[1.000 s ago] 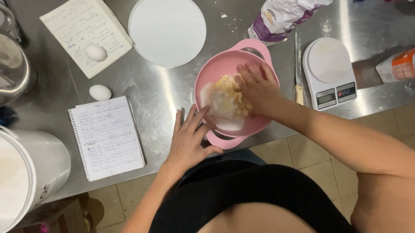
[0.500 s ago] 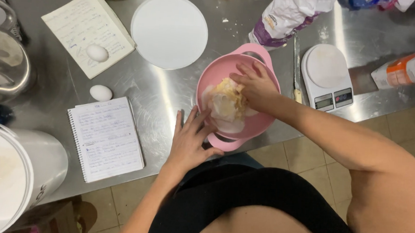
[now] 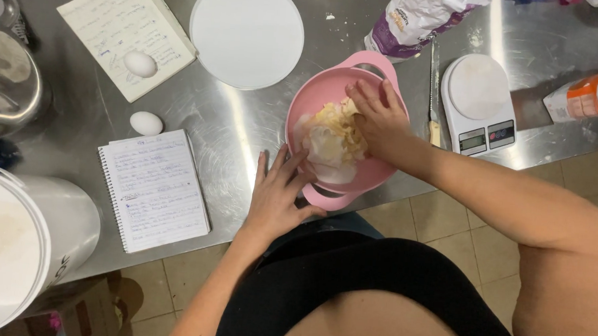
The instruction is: The recorder is mixing butter and sugar in a bowl using their hands on a kitchen workbench.
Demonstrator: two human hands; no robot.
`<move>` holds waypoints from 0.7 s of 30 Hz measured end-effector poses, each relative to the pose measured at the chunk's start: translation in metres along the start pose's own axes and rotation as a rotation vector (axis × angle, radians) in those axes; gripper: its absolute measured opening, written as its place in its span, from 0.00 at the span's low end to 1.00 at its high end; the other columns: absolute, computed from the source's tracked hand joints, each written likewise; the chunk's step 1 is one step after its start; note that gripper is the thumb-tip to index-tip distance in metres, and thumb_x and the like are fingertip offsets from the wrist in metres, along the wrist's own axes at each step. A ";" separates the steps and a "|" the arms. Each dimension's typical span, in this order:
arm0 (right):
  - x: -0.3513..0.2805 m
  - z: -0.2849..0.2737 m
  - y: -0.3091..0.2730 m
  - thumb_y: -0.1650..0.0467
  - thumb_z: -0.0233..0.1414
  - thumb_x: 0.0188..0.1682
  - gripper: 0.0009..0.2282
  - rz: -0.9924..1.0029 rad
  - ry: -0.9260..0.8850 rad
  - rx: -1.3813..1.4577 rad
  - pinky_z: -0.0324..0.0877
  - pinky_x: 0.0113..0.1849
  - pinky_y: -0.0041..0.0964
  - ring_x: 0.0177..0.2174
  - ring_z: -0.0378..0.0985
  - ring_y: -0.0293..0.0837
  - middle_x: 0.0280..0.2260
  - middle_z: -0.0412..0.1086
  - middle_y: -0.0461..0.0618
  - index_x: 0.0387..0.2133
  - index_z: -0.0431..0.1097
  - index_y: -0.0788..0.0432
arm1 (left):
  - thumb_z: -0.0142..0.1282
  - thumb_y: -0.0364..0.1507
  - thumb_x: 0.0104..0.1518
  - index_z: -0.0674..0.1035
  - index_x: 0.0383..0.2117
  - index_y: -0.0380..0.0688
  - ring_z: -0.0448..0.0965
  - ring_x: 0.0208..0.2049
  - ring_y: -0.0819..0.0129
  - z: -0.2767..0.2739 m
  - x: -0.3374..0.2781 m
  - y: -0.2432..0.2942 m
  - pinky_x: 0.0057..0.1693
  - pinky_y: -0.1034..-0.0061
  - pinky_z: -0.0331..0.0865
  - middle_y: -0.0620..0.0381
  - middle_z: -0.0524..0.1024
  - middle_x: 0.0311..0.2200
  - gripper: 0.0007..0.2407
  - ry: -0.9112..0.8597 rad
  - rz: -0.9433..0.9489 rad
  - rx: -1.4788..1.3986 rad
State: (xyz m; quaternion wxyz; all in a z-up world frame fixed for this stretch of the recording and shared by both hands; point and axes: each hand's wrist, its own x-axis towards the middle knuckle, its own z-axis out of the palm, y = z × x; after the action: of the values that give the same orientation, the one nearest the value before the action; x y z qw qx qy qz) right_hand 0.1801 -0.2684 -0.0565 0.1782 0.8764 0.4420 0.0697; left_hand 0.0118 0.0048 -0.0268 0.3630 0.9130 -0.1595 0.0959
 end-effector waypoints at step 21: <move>0.002 -0.045 -0.002 0.46 0.59 0.36 0.22 0.022 -0.096 0.151 0.40 0.60 0.75 0.67 0.50 0.52 0.65 0.60 0.43 0.30 0.81 0.47 | 0.67 0.43 0.42 0.65 0.62 0.44 0.58 0.68 0.39 -0.148 0.011 0.050 0.70 0.38 0.51 0.41 0.60 0.66 0.38 0.202 -0.011 -0.164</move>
State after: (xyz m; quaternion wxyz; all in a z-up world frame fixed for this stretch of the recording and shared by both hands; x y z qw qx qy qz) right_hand 0.1675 -0.2547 -0.0157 0.1316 0.8945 0.4273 -0.0041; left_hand -0.0046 0.0704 0.1140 0.4511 0.8668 -0.1246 0.1721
